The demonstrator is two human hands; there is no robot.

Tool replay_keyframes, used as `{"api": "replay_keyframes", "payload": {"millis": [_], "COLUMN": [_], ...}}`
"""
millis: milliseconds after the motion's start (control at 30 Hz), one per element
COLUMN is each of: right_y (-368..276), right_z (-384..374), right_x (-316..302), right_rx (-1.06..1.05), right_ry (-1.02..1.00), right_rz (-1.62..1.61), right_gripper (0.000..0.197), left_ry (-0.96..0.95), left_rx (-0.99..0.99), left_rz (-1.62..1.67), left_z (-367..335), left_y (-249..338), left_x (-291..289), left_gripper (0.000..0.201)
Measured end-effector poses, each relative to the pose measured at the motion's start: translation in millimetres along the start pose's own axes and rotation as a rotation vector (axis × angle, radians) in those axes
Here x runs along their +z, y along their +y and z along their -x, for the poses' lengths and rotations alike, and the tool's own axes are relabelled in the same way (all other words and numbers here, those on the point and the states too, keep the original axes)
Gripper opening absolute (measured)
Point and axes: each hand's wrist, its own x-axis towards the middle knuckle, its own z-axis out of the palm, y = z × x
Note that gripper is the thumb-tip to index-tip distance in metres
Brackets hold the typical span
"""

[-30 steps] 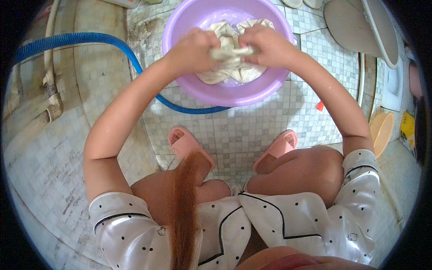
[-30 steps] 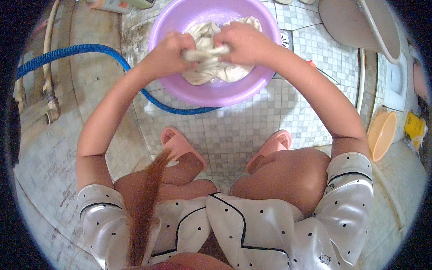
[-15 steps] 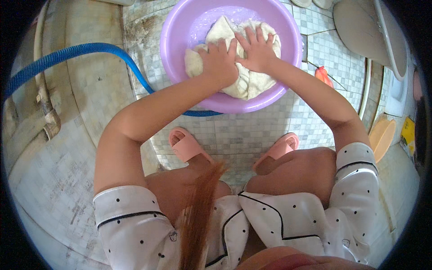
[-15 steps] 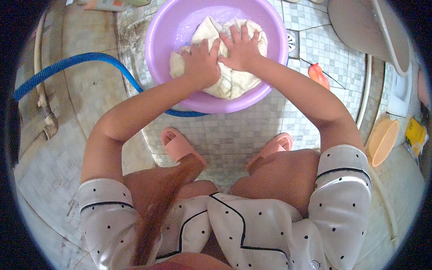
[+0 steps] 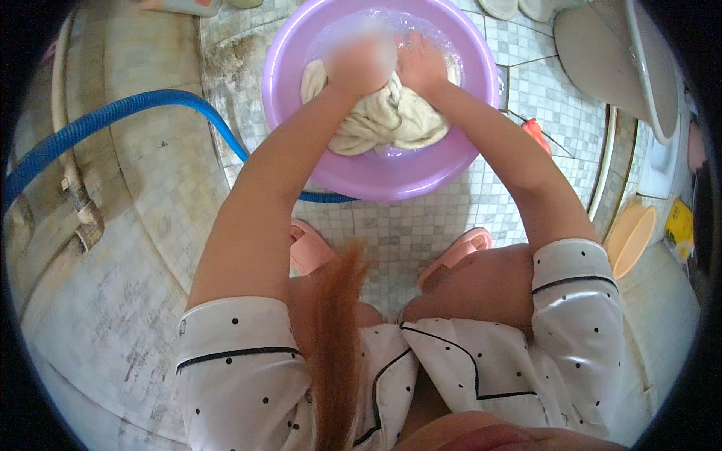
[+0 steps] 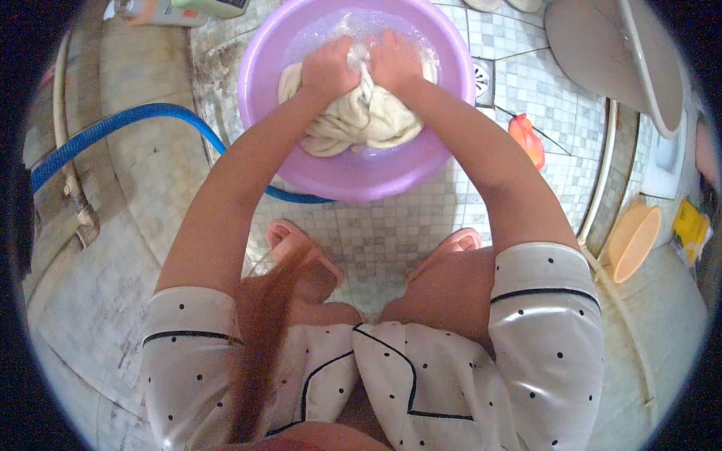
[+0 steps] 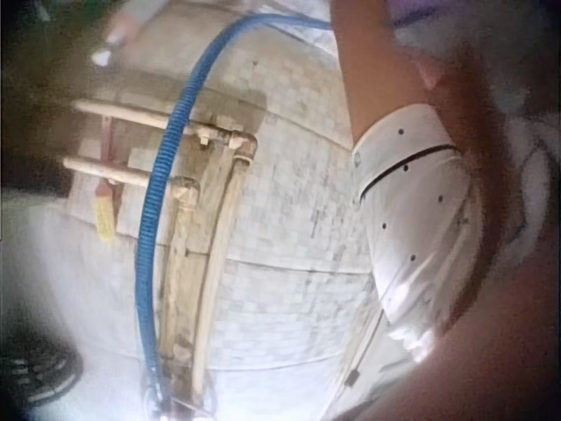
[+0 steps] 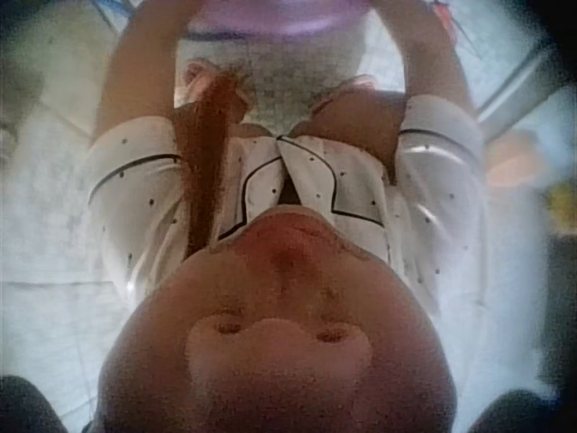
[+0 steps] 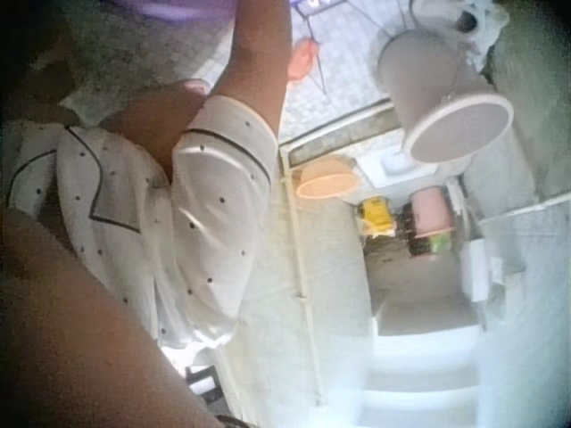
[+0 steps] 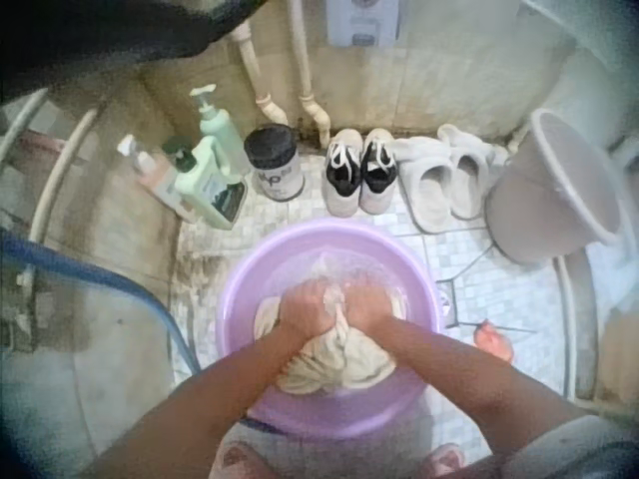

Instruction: The person washes white clothes by hand in a purple basin filled with soapy water, scrubbing the fabric and placing items into a beige bucket.

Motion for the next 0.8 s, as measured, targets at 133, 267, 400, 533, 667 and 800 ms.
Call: {"api": "replay_keyframes", "payload": {"millis": [133,267,400,533,667,800], "right_y": [33,6,-3,-8,-18,10], "right_z": [-16,-5,5,28,51,76], "right_x": [-5,-49,-113,-186,-201,-139], "right_rx": [-0.077,-0.102,-0.180,-0.407,-0.368,-0.485], "right_ry": [0.010,0.098,0.431,0.258,0.049,-0.115], "right_rz": [-0.275,-0.656,-0.719,-0.835,-0.741,-0.385], "right_gripper": [0.034,0.024,0.020,0.021,0.018,0.022], "left_ry": [-0.030,0.035,-0.001,-0.129,-0.269,-0.317], "left_rx": [0.105,-0.114,-0.040,-0.174,-0.090,-0.228], "left_rz": [0.249,0.619,0.735,0.791,0.615,0.471], "left_z": [-27,-20,-23,11,43,66], "left_y": [3,4,11,48,31,18], "left_x": [-20,-64,-127,-201,-205,-166], "left_gripper": [0.044,0.039,0.027,0.027,0.028,0.039]}}
